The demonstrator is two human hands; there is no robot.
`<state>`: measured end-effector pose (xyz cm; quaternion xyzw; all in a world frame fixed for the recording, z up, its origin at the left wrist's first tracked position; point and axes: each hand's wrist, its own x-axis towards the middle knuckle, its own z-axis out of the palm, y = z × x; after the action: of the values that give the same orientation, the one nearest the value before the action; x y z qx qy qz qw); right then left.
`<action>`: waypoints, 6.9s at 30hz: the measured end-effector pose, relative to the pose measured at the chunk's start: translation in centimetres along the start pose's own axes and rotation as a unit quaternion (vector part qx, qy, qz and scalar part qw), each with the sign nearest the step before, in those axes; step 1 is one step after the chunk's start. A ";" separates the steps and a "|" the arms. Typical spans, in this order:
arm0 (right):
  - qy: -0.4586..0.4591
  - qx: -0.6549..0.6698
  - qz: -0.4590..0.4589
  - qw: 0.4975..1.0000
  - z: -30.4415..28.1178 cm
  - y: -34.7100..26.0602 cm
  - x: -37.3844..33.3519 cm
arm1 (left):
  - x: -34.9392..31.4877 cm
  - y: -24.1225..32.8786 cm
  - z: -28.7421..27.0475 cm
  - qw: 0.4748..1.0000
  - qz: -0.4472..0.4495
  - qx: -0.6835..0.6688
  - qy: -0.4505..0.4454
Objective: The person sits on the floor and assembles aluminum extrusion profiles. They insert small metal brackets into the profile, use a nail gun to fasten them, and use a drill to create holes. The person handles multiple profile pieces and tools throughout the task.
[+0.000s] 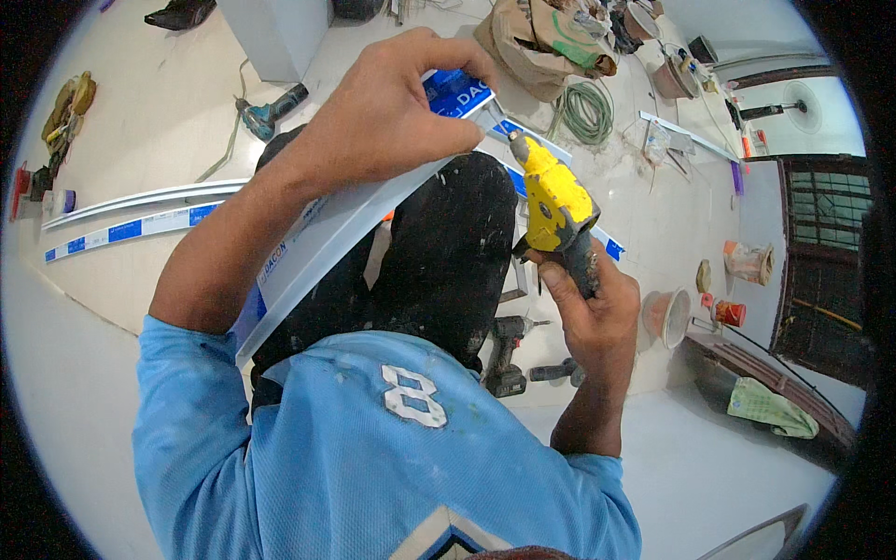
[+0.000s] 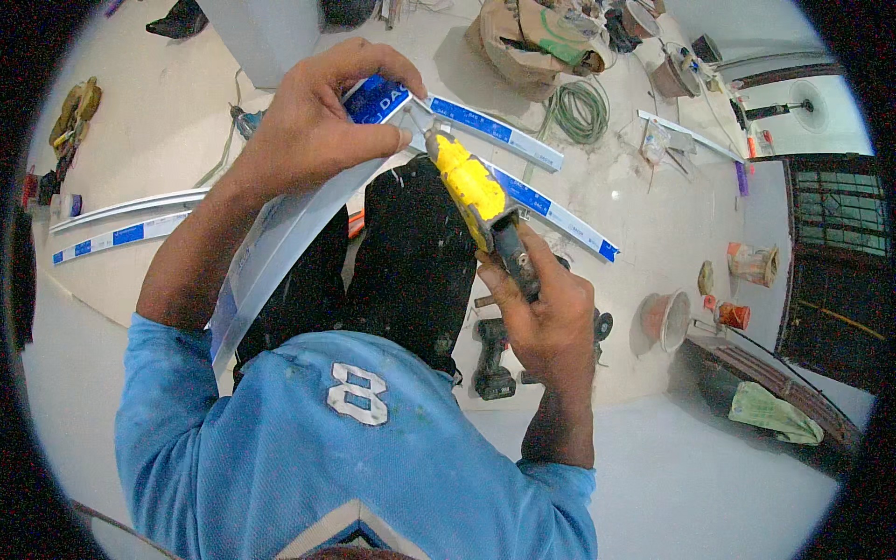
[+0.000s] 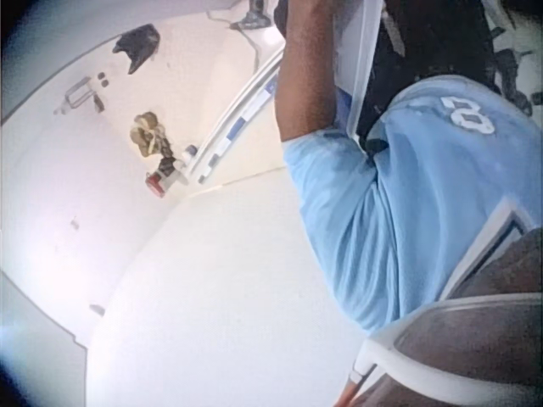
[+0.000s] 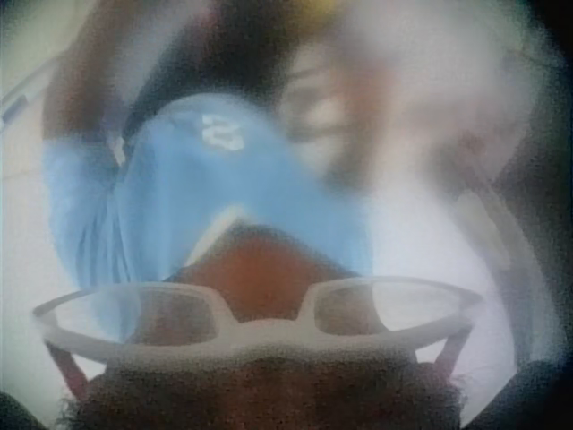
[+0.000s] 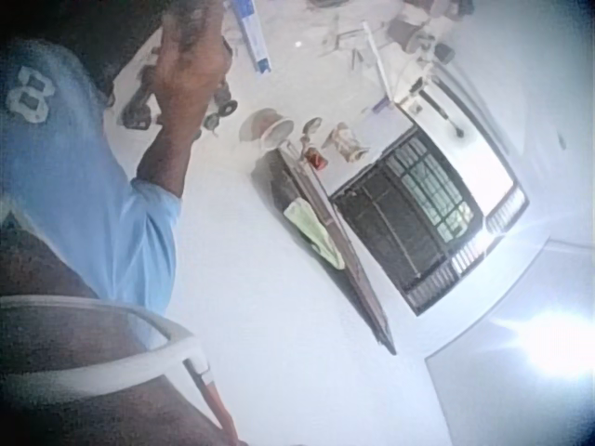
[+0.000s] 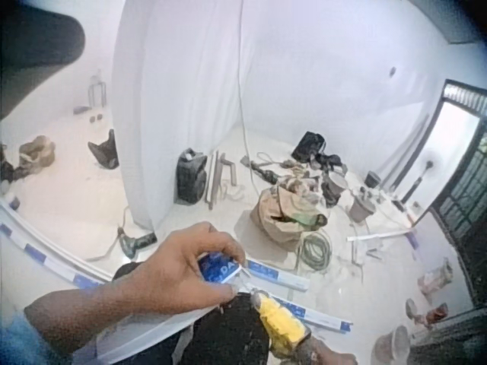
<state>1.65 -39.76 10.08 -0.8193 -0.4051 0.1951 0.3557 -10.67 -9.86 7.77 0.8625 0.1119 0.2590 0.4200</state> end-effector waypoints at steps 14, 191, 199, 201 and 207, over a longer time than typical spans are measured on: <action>0.007 -0.003 0.011 1.000 0.3 0.5 -0.2 | 0.1 1.6 -0.9 0.995 -0.044 -0.081 -0.038; -0.011 -0.156 -0.152 0.976 3.1 -3.4 5.1 | -1.3 -1.1 -1.4 0.991 0.085 0.028 0.095; -0.065 0.032 -0.150 0.986 4.9 0.0 6.8 | -2.3 0.0 -2.2 0.999 0.005 -0.037 0.033; -0.044 0.002 -0.182 0.982 5.5 0.9 7.8 | -2.4 -0.3 -2.0 0.999 0.011 -0.027 0.039; -0.007 0.037 -0.190 0.981 7.1 1.0 8.7 | -1.9 -0.4 -2.2 0.997 -0.019 -0.061 0.033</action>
<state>3.07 -30.15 4.32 -0.7121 -0.5486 0.1448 0.4135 -13.47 -8.93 7.92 0.8242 0.1265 0.2855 0.4725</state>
